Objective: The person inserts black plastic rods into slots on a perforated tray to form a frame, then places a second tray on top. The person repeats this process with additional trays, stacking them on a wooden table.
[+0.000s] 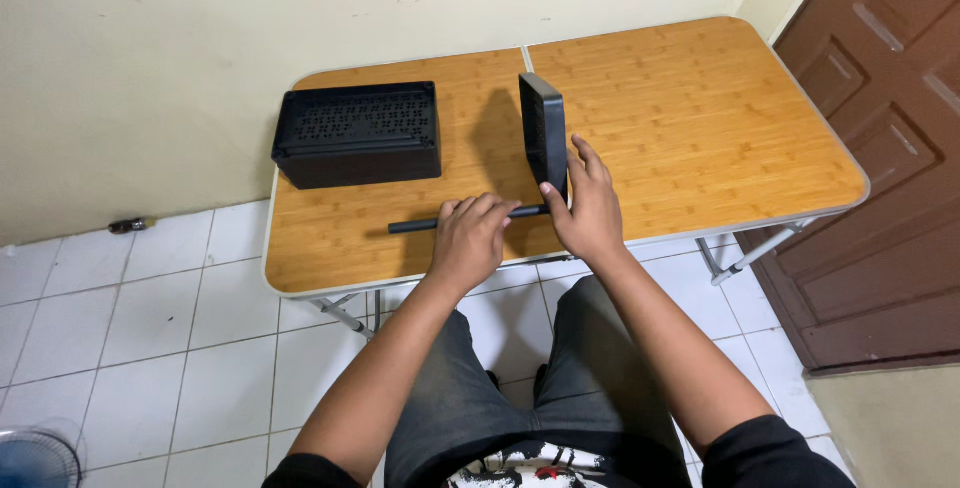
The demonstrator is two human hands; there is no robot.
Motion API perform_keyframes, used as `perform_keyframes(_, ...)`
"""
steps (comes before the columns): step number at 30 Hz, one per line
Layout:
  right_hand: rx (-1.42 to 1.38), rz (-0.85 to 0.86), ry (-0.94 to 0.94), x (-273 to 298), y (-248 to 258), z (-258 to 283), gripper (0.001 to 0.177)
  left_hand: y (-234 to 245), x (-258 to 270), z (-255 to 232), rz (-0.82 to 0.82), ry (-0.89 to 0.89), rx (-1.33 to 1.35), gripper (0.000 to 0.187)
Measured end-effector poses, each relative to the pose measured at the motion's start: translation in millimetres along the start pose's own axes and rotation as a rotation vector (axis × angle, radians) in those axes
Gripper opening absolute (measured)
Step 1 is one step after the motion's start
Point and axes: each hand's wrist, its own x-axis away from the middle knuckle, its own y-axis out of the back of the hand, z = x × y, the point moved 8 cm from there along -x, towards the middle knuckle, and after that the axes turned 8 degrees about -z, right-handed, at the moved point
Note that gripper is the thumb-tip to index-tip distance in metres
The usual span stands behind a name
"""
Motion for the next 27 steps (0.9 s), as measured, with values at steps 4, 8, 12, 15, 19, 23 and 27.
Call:
perform_keyframes(4, 0.014, -0.027, -0.015, -14, 9, 15, 0.055, 28, -15, -9, -0.026, -0.028, 0.002, 0.026)
perform_keyframes(8, 0.001, -0.022, -0.08, -27, 15, 21, 0.054, 47, -30, -14, 0.005, -0.031, -0.017, 0.025)
perform_keyframes(12, -0.008, -0.004, -0.116, -43, 19, 20, 0.056, 64, -44, -17, 0.006, -0.047, -0.022, 0.024)
perform_keyframes(15, -0.08, -0.008, -0.051, -58, 20, 23, 0.066, 72, -55, -17, 0.01, -0.059, -0.027, 0.025)
perform_keyframes(19, -0.234, 0.044, -0.042, -81, 10, 18, 0.079, 77, -67, -13, 0.028, -0.082, -0.051, 0.031)
perform_keyframes(23, -0.278, 0.131, -0.135, -104, -10, 6, 0.079, 77, -75, -11, 0.06, -0.106, -0.083, 0.027)
perform_keyframes(27, -0.21, 0.138, -0.121, -129, -26, -4, 0.064, 73, -78, -16, 0.075, -0.19, -0.164, 0.041)
